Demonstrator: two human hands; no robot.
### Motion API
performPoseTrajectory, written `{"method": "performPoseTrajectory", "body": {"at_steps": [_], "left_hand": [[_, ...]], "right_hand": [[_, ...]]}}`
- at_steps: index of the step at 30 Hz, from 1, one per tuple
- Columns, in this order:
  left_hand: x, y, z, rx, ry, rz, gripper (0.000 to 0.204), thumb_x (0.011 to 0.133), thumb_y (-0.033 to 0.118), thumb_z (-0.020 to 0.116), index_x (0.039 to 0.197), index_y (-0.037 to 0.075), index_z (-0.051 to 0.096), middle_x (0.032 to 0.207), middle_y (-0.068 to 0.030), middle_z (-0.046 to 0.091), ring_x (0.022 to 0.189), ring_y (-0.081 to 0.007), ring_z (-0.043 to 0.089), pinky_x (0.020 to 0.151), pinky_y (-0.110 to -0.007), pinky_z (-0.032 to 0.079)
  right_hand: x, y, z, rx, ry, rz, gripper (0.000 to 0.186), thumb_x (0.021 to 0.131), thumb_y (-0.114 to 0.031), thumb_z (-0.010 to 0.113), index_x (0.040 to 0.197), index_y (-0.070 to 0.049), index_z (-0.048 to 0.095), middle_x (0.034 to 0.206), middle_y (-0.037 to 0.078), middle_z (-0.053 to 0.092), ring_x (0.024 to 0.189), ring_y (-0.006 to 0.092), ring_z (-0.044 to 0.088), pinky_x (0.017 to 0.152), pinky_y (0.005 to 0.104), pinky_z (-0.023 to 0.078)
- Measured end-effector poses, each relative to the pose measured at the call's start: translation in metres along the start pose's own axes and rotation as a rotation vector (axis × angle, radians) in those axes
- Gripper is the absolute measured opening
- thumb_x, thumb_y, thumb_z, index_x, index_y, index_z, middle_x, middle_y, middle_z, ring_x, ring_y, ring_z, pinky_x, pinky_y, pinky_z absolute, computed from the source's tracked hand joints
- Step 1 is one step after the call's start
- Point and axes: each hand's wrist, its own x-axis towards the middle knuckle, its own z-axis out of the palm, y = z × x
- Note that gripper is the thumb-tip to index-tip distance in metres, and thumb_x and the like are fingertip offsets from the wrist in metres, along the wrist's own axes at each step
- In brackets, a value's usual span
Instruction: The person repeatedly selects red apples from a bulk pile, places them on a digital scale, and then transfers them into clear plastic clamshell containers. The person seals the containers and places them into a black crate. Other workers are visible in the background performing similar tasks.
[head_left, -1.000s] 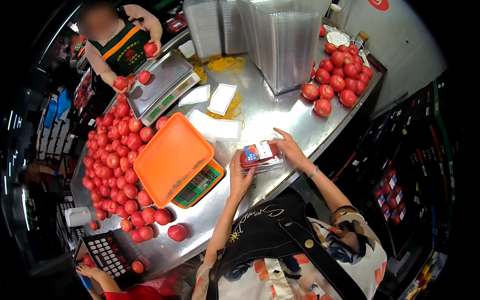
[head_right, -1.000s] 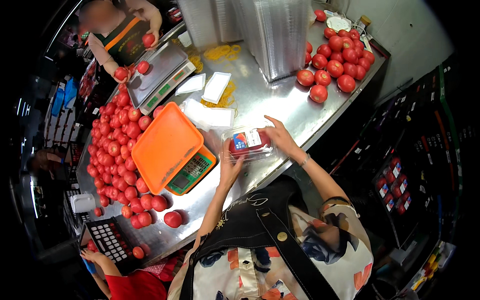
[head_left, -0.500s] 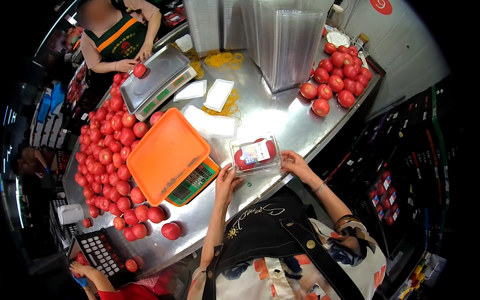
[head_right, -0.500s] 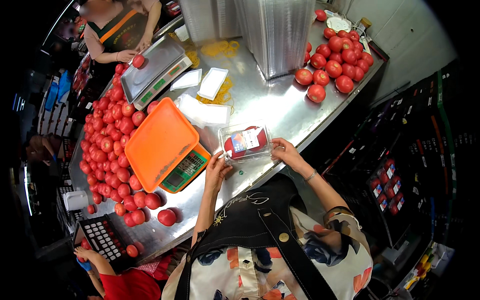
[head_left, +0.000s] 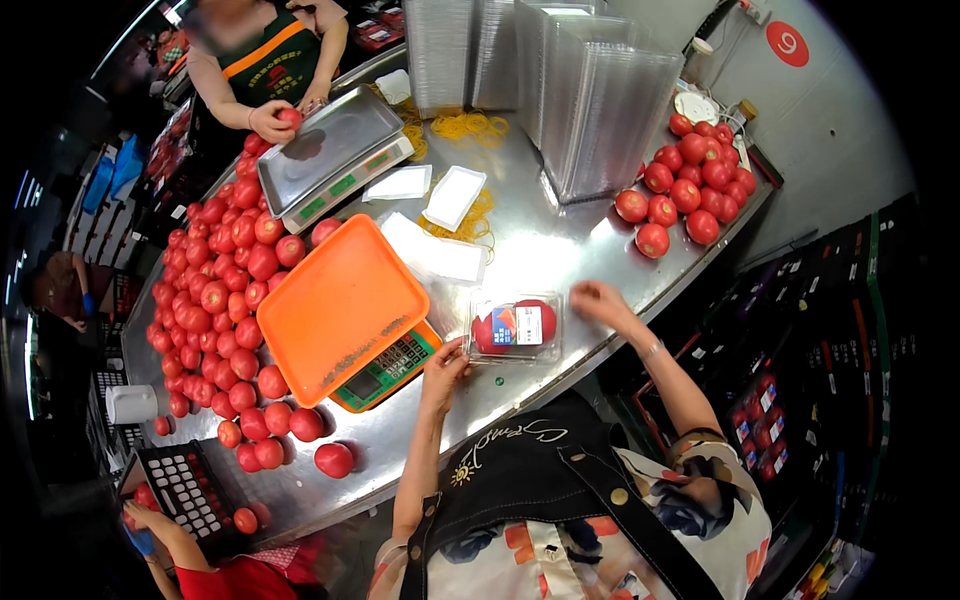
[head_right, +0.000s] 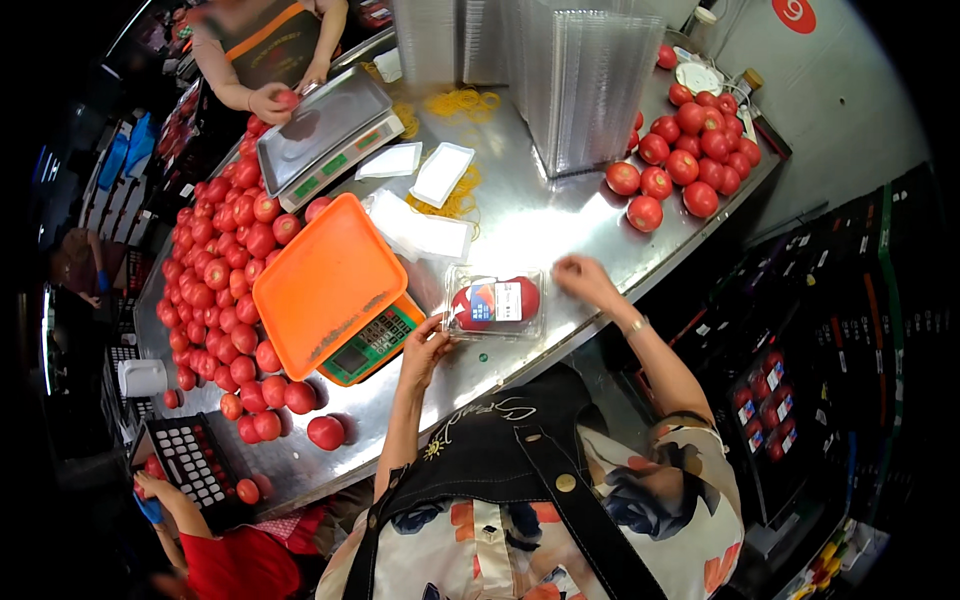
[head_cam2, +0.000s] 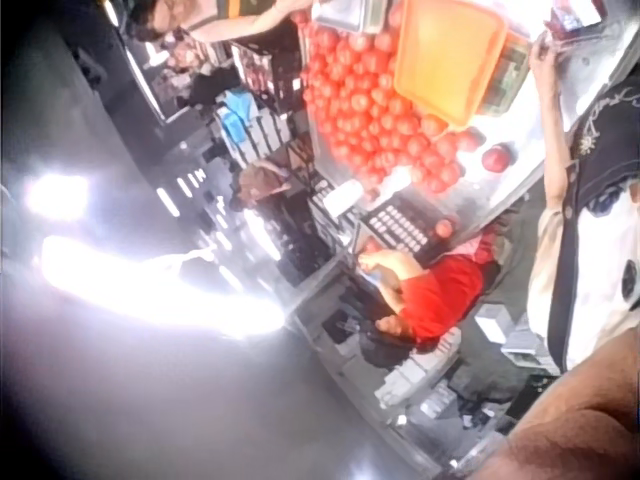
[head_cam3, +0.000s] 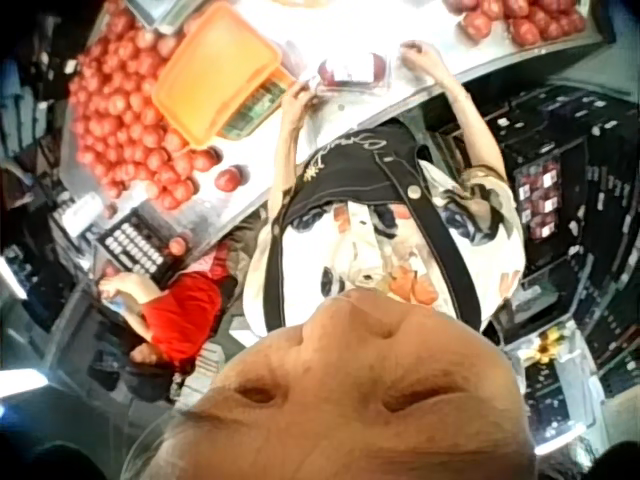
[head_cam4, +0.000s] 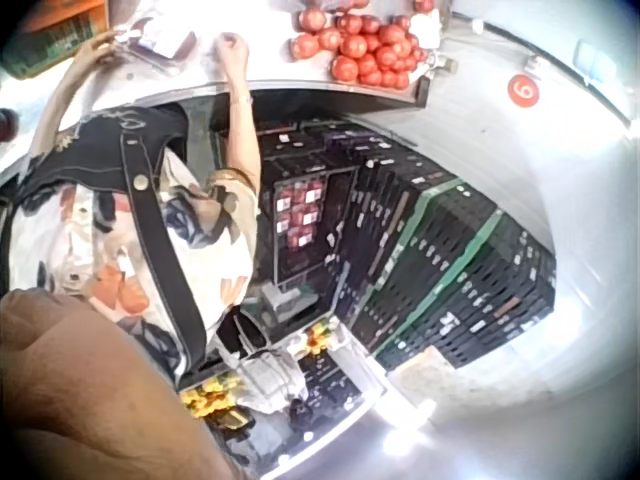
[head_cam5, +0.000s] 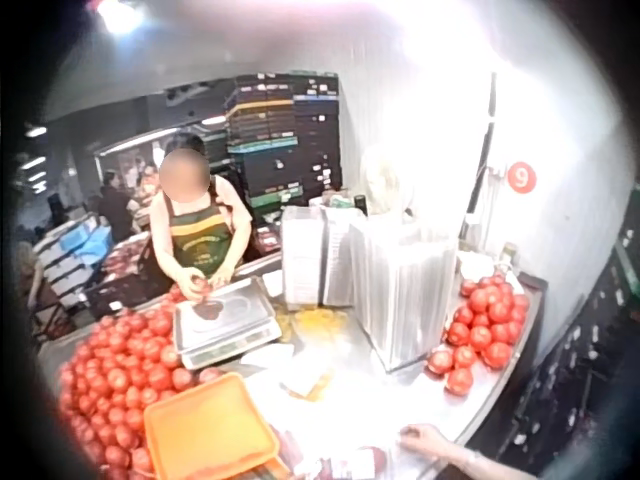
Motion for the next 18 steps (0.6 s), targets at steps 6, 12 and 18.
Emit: {"method": "performPoseTrajectory", "body": {"at_steps": [6, 12, 18], "left_hand": [[0.019, 0.038, 0.005, 0.226, -0.145, -0.065, 0.034, 0.088, 0.003, 0.057, 0.121, 0.003, 0.062, 0.086, 0.0018, 0.059, 0.070, -0.0065, 0.051, 0.061, -0.019, 0.041], [0.054, 0.029, 0.035, 0.405, -0.065, 0.092, 0.033, 0.091, 0.012, 0.056, 0.122, 0.003, 0.062, 0.082, 0.0003, 0.057, 0.069, -0.0078, 0.051, 0.064, -0.022, 0.043], [0.086, 0.025, 0.064, 0.623, 0.362, 0.514, 0.048, 0.088, 0.019, 0.066, 0.130, 0.002, 0.051, 0.105, -0.0102, 0.059, 0.093, -0.0172, 0.057, 0.078, -0.029, 0.048]], "right_hand": [[0.148, -0.056, 0.055, -0.619, 0.196, -0.512, 0.022, 0.080, -0.022, 0.065, 0.089, -0.001, 0.066, 0.097, 0.016, 0.064, 0.088, 0.0325, 0.064, 0.074, 0.0445, 0.051], [0.202, -0.061, 0.089, -0.880, 0.203, -0.455, 0.016, 0.076, -0.019, 0.064, 0.075, -0.003, 0.067, 0.085, 0.015, 0.066, 0.082, 0.0344, 0.064, 0.071, 0.0454, 0.050], [0.179, -0.097, 0.060, -0.448, -0.084, -0.580, 0.016, 0.076, -0.017, 0.066, 0.076, 0.000, 0.066, 0.081, 0.016, 0.066, 0.071, 0.0273, 0.066, 0.065, 0.0384, 0.052]]}}
